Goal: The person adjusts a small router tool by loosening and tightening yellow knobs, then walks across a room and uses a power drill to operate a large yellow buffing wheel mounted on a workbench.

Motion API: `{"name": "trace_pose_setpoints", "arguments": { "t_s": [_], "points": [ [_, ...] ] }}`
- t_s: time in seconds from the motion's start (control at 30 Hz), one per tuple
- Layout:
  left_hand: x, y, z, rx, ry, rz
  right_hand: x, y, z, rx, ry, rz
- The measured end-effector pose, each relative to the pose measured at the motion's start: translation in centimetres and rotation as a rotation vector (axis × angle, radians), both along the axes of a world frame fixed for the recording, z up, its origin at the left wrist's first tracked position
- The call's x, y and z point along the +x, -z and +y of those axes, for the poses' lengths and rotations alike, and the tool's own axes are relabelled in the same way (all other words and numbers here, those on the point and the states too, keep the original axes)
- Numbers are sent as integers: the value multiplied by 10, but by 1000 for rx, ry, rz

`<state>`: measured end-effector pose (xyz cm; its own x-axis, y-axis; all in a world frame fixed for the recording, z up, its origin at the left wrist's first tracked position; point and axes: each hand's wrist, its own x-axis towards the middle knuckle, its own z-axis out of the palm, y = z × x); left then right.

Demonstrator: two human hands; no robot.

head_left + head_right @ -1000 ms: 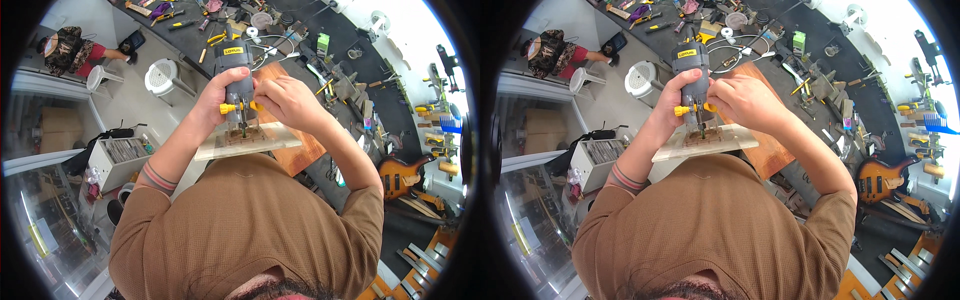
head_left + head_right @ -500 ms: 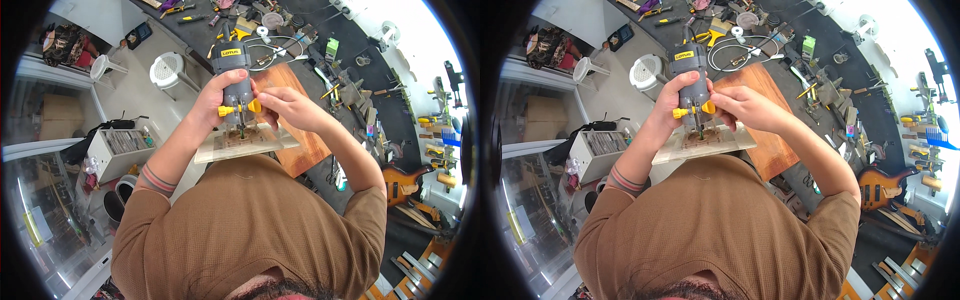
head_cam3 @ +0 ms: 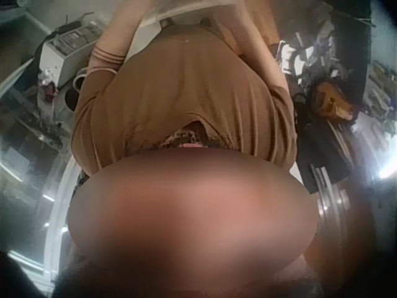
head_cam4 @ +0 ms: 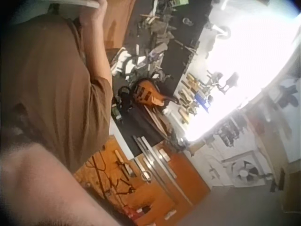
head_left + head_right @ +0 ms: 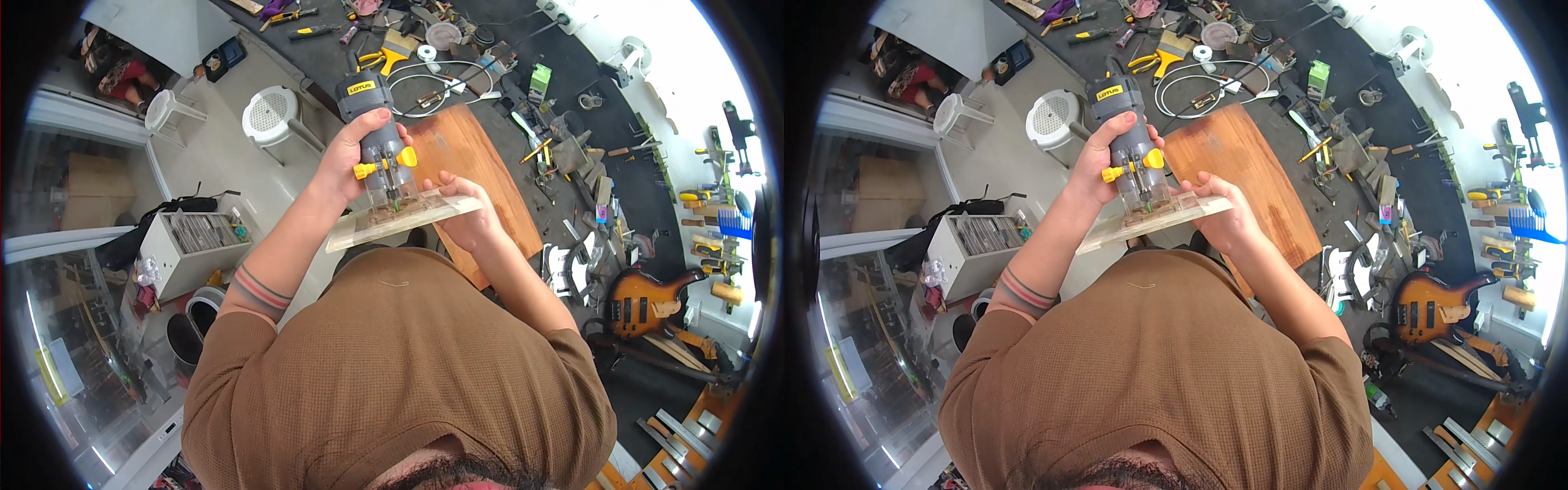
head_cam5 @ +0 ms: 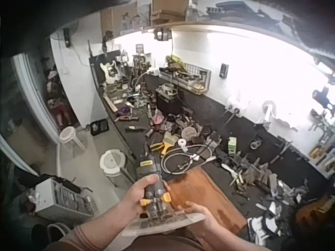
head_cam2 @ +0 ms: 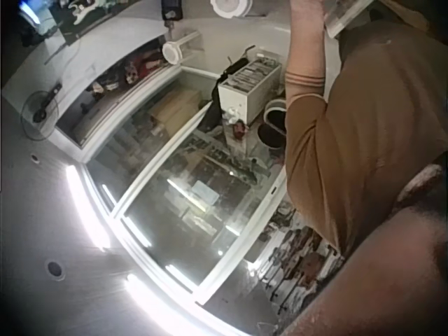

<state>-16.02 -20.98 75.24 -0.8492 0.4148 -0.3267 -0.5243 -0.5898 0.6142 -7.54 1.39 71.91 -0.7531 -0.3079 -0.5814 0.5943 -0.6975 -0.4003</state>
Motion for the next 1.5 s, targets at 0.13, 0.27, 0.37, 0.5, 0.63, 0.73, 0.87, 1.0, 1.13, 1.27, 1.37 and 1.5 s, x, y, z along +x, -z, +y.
{"name": "trace_pose_setpoints", "arguments": {
  "t_s": [0.13,0.27,0.37,0.5,0.63,0.73,0.87,1.0,1.13,1.27,1.37,1.5],
  "points": [
    [0,8,8,-20,-9,-13,-1,13,6,-4,103,-33],
    [-1,12,7,-50,38,-3,-1,16,12,-9,88,69],
    [-4,13,12,-32,89,4,-1,15,16,-15,99,76],
    [-4,11,13,74,103,-13,-2,11,17,-6,112,-3],
    [-1,9,22,-47,30,7,-3,26,25,4,13,56],
    [-5,18,21,-80,-23,-53,-4,40,31,315,46,283],
    [-6,24,23,-163,-115,-45,9,21,28,749,159,779],
    [0,8,30,-118,-159,-42,9,18,10,701,120,774],
    [11,8,35,-105,-149,23,14,14,9,602,274,726],
    [15,11,35,-52,-141,8,18,16,14,609,253,754],
    [15,17,32,-21,-85,21,21,12,15,632,252,778],
    [17,19,34,33,-102,42,24,11,15,651,264,794]
  ]
}}
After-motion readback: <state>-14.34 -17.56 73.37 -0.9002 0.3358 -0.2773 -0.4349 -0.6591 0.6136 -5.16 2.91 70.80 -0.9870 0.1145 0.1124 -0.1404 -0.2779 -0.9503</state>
